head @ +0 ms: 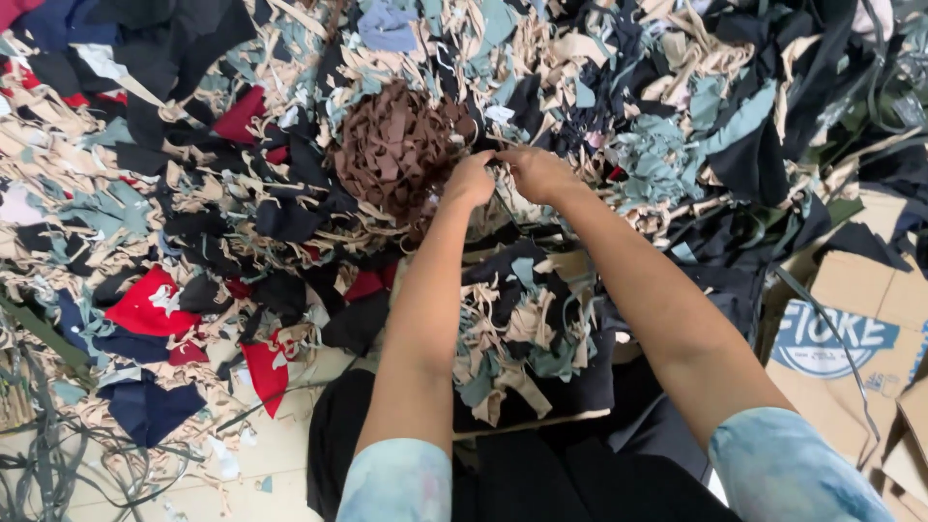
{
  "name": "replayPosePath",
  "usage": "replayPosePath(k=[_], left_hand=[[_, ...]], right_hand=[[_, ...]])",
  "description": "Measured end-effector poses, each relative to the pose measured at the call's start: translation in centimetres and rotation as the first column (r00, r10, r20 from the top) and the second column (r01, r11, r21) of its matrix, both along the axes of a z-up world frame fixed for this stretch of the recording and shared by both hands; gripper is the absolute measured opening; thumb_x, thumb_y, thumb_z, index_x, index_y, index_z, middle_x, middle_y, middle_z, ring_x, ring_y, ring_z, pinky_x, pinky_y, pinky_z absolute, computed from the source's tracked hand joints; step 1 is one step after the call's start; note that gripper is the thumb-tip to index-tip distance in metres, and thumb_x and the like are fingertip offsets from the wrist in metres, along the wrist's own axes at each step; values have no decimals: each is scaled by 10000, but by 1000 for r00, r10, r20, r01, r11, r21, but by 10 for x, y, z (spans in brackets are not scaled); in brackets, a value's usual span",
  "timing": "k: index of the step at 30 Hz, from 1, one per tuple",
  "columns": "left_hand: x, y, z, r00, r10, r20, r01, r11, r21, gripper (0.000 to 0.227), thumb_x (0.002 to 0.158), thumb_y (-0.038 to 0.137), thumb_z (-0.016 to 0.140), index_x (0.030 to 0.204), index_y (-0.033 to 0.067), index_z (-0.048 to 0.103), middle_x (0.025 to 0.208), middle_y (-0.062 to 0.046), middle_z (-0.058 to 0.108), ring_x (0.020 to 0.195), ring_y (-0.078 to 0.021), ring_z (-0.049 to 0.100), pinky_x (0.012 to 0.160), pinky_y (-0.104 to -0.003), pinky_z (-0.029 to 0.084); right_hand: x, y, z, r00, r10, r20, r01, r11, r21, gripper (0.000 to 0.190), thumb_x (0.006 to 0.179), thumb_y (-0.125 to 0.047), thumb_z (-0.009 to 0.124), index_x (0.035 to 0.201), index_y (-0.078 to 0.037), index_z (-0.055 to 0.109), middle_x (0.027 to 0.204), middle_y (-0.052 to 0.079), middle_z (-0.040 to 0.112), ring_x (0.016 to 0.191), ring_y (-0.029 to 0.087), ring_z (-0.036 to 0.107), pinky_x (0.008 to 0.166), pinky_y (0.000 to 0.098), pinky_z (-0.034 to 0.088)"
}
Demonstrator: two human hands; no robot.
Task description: The person sits on the floor and folds various pieces of dark fabric onto a cardboard template. They repeatedly pick up fabric scraps, fold them, and stack them on the template, occasionally smoothing the pile with their hands.
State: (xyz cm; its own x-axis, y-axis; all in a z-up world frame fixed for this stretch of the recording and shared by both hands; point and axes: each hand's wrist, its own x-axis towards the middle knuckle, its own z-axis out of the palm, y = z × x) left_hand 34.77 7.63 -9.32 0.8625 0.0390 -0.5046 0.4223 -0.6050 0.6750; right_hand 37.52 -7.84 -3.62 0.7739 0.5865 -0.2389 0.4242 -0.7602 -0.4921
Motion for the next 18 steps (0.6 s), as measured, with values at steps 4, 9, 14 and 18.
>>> replayPosePath(k=[4, 9, 14, 18], left_hand=[[0, 1, 18, 992, -72, -103, 71, 997, -11, 594, 1037, 167, 460, 1612, 133, 316, 1601, -222, 386, 1493, -365, 362, 1196, -577, 339], [18, 10, -39, 999, 35, -6, -35, 999, -31, 406, 932, 175, 575, 1333, 121, 600, 1271, -178, 650, 1243, -350, 604, 1013, -540, 508], [-16, 30, 5, 986, 104, 132, -91, 991, -98, 354, 854, 30, 636, 1205, 28, 676, 958, -152, 772, 1017, -309, 730, 895, -450, 585], [-47, 33, 52, 905, -234, 356, 170, 964, 203, 223, 831, 147, 786, 1014, 27, 743, 1179, -201, 641, 1162, -407, 573, 963, -476, 536]], right_hand=[[2, 15, 10, 994, 5, -108, -28, 977, -212, 508, 1040, -76, 428, 1538, -176, 428, 1508, 150, 525, 1295, 407, 574, 1007, 560, 543], [31, 25, -59, 1000, 12, 28, -4, 964, -264, 491, 979, -187, 608, 1440, -302, 484, 1401, 106, 507, 1299, 349, 527, 962, 499, 572], [22, 14, -61, 950, 127, 286, -36, 953, -302, 294, 834, -564, 753, 1037, -351, 757, 1223, -59, 515, 1261, 225, 445, 960, 409, 498], [13, -1, -46, 918, 258, 303, -282, 959, 39, 289, 745, -555, 754, 831, -279, 731, 1162, -75, 608, 1296, 245, 486, 1100, 483, 411]])
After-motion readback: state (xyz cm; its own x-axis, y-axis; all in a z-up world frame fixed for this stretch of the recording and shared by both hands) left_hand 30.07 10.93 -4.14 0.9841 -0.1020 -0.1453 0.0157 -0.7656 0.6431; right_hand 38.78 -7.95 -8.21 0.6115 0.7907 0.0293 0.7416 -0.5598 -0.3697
